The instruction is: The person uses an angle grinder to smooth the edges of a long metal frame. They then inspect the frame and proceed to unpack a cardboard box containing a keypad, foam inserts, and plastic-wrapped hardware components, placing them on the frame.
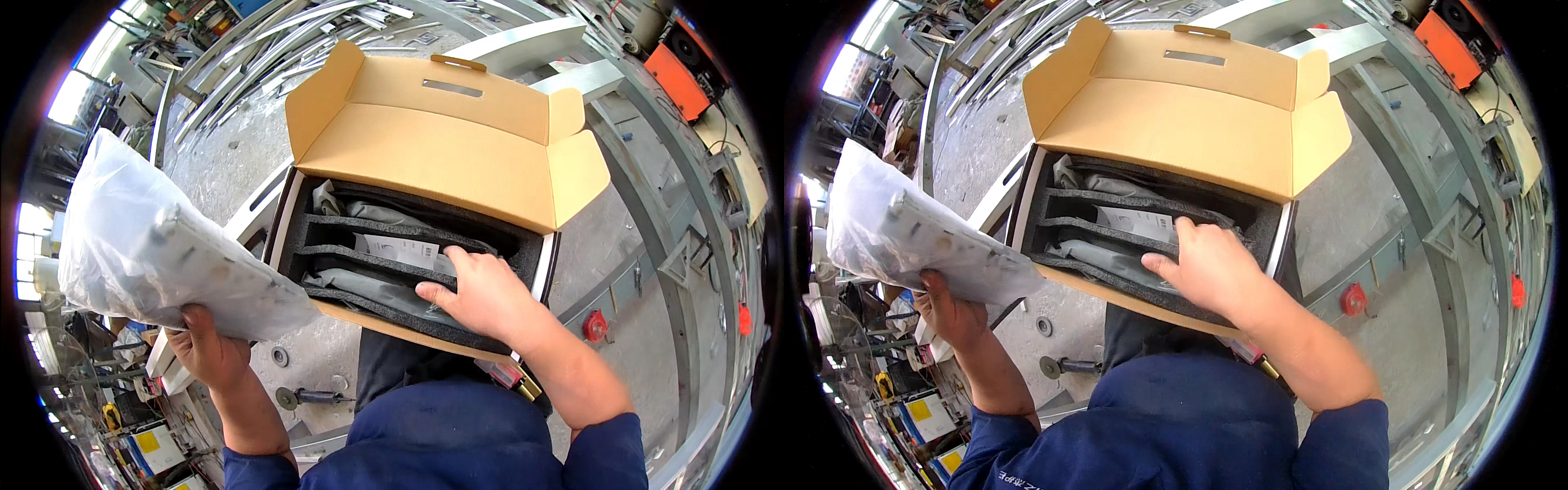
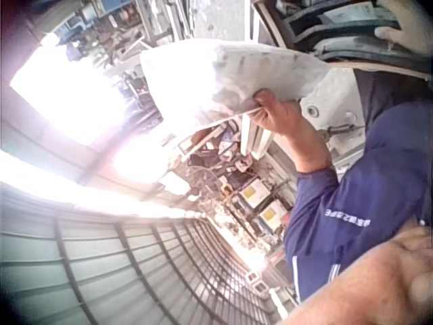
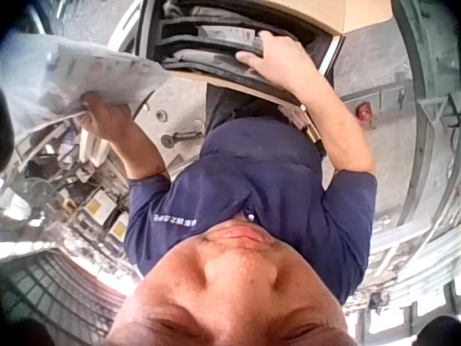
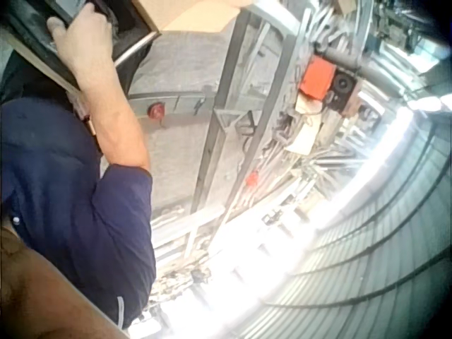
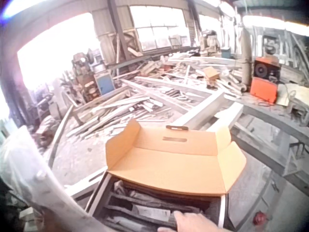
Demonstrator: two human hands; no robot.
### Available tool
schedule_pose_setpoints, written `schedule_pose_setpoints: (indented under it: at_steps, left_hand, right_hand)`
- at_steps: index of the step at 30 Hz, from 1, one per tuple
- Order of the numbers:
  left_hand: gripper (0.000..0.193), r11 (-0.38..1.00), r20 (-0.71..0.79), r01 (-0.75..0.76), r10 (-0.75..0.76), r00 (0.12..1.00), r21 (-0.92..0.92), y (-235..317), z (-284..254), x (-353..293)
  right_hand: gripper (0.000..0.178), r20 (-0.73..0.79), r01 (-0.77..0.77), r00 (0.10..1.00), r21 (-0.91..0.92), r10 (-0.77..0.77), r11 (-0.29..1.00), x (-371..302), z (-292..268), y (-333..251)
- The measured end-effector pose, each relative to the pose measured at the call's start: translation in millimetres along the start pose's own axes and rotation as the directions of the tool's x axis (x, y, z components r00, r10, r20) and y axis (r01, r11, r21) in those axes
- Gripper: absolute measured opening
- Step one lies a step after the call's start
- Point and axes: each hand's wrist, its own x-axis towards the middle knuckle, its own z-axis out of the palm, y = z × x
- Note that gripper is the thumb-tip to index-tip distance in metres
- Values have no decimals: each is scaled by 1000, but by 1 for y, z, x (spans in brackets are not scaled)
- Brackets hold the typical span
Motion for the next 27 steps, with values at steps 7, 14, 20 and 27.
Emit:
schedule_pose_setpoints:
  at_steps: [7, 14, 20, 27]
  left_hand:
    - [46, 999, 27, 45, -45, 999, 31, -4, 10, 7]
    - [47, 996, 58, 0, -5, 998, 86, -6, 8, 22]
    - [49, 992, 61, -4, -4, 998, 126, -8, 17, 25]
    - [52, 988, 77, 17, -29, 997, 154, -5, 18, 22]
  right_hand:
    - [90, -74, 197, 980, 229, -184, 953, 3, 15, 7]
    - [40, -158, 245, 964, 212, -214, 946, 9, 13, 13]
    - [22, 302, 211, 946, -290, -120, 933, 37, -22, -1]
    - [30, 373, 406, 897, -483, -237, 776, 61, 11, -5]
